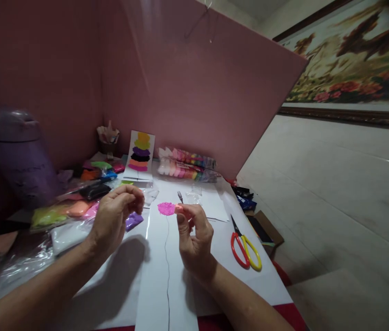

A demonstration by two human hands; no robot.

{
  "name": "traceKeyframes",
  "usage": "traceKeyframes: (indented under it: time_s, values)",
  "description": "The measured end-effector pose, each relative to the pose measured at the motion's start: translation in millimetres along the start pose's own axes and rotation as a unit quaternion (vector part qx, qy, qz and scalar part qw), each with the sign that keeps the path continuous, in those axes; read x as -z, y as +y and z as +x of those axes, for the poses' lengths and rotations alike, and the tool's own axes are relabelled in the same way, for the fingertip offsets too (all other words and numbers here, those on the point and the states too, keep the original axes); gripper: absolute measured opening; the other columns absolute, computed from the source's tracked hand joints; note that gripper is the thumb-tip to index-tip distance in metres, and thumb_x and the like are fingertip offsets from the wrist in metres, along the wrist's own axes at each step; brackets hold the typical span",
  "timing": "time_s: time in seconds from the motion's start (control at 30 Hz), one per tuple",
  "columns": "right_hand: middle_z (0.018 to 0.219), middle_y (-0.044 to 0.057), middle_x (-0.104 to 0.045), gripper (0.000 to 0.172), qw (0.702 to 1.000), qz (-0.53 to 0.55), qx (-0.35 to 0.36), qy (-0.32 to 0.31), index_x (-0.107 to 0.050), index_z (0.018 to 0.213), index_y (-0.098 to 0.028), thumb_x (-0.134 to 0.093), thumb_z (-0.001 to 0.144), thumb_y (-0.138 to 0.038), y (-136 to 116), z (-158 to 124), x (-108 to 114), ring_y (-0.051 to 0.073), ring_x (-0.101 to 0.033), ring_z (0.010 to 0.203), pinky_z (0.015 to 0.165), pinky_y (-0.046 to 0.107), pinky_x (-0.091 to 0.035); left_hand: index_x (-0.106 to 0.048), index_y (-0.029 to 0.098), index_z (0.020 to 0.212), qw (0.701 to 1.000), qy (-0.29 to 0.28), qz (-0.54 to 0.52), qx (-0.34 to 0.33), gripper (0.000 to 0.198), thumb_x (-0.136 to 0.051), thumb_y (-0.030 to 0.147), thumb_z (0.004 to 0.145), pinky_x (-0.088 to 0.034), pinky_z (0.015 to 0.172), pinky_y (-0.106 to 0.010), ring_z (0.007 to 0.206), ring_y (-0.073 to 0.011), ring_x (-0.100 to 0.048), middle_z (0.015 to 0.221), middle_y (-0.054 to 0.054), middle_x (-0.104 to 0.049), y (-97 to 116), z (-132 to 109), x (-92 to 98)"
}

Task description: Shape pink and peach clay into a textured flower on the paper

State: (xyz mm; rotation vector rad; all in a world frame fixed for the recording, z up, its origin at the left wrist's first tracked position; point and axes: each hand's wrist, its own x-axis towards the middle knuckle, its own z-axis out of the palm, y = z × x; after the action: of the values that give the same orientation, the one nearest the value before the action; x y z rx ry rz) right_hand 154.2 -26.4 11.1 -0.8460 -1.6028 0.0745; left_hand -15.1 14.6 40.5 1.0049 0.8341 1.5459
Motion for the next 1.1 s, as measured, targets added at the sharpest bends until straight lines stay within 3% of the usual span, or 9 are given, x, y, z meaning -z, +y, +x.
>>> traceKeyframes:
  time_s: [0.13,0.3,0.37,0.43,0.6,0.73,0.93,1.1]
  values:
    - [0.093,0.005,-0.065,0.020,1.000,-0.017,0.013,-0.008,-0.059,0.106,-0.020,-0.051,0.092,-0.009,-0.1,0.3,-0.8,0.013,-0.061,0.078,0.064,0.024,-0.049,-0.065,0.017,0.070,0.999,-0.010,0.028,0.012,0.020,-0.068,0.036,0.074,-0.040,0.054,-0.021,0.057,-0.0103,-0.050,0.063,0.001,-0.060,-1.0,0.6,-0.4]
    - [0.092,0.006,-0.068,0.022,0.995,-0.064,0.032,-0.066,-0.056,0.109,-0.019,-0.054,0.089,-0.011,3.6,-2.5,-4.0,0.015,-0.065,0.075,0.065,0.026,-0.051,-0.070,0.019,0.096,0.970,-0.211,0.108,0.046,0.032,-0.073,0.042,0.074,-0.046,0.058,-0.025,0.066,-0.0144,-0.057,0.076,-0.002,-0.067,-6.8,-7.4,-5.5]
    - [0.088,0.005,-0.069,0.026,0.993,-0.081,0.030,-0.083,-0.053,0.113,-0.019,-0.054,0.088,-0.013,6.1,-4.5,-5.8,0.015,-0.065,0.071,0.064,0.027,-0.051,-0.071,0.019,0.096,0.956,-0.254,0.133,0.056,0.031,-0.075,0.039,0.074,-0.046,0.057,-0.025,0.062,-0.0134,-0.056,0.074,-0.002,-0.067,-10.5,-9.5,-5.7]
    - [0.084,0.004,-0.069,0.031,0.992,-0.091,0.018,-0.085,-0.050,0.116,-0.019,-0.057,0.086,-0.016,8.1,-5.8,-7.4,0.015,-0.064,0.065,0.061,0.027,-0.051,-0.072,0.017,0.090,0.955,-0.260,0.132,0.061,0.026,-0.075,0.037,0.074,-0.045,0.056,-0.025,0.059,-0.0125,-0.055,0.072,-0.003,-0.068,-13.7,-8.8,-4.1]
    - [0.089,0.004,-0.068,0.035,0.994,-0.071,-0.024,-0.076,-0.050,0.113,-0.018,-0.066,0.083,-0.025,10.2,-4.4,-8.4,0.014,-0.060,0.062,0.060,0.028,-0.052,-0.072,0.017,0.089,0.972,-0.214,0.060,0.071,0.023,-0.078,0.032,0.072,-0.049,0.064,-0.029,0.064,-0.0146,-0.060,0.076,-0.005,-0.071,-17.6,-0.8,1.1]
    - [0.087,0.005,-0.067,0.014,0.994,-0.036,0.002,-0.102,-0.056,0.103,-0.019,-0.058,0.089,-0.019,11.1,-2.8,-7.8,0.014,-0.061,0.066,0.060,0.026,-0.050,-0.072,0.016,0.083,0.976,-0.198,0.061,0.064,0.022,-0.082,0.028,0.067,-0.049,0.064,-0.027,0.063,-0.0147,-0.061,0.070,-0.003,-0.070,-18.0,-0.2,1.2]
    - [0.087,0.005,-0.064,0.009,0.996,-0.011,0.014,-0.084,-0.059,0.096,-0.020,-0.055,0.090,-0.016,7.9,0.5,-6.9,0.015,-0.060,0.075,0.062,0.028,-0.051,-0.072,0.019,0.099,0.971,-0.208,0.088,0.078,0.032,-0.078,0.033,0.072,-0.052,0.066,-0.030,0.067,-0.0163,-0.064,0.084,-0.005,-0.072,-12.4,-4.8,-1.6]
    - [0.086,0.004,-0.061,0.017,0.996,-0.006,-0.003,-0.089,-0.057,0.100,-0.020,-0.056,0.085,-0.012,10.8,-0.1,-7.5,0.017,-0.060,0.078,0.063,0.028,-0.052,-0.072,0.014,0.080,0.961,-0.244,0.098,0.082,0.022,-0.077,0.034,0.071,-0.048,0.056,-0.025,0.056,-0.0130,-0.058,0.065,-0.003,-0.067,-11.8,-4.5,-3.5]
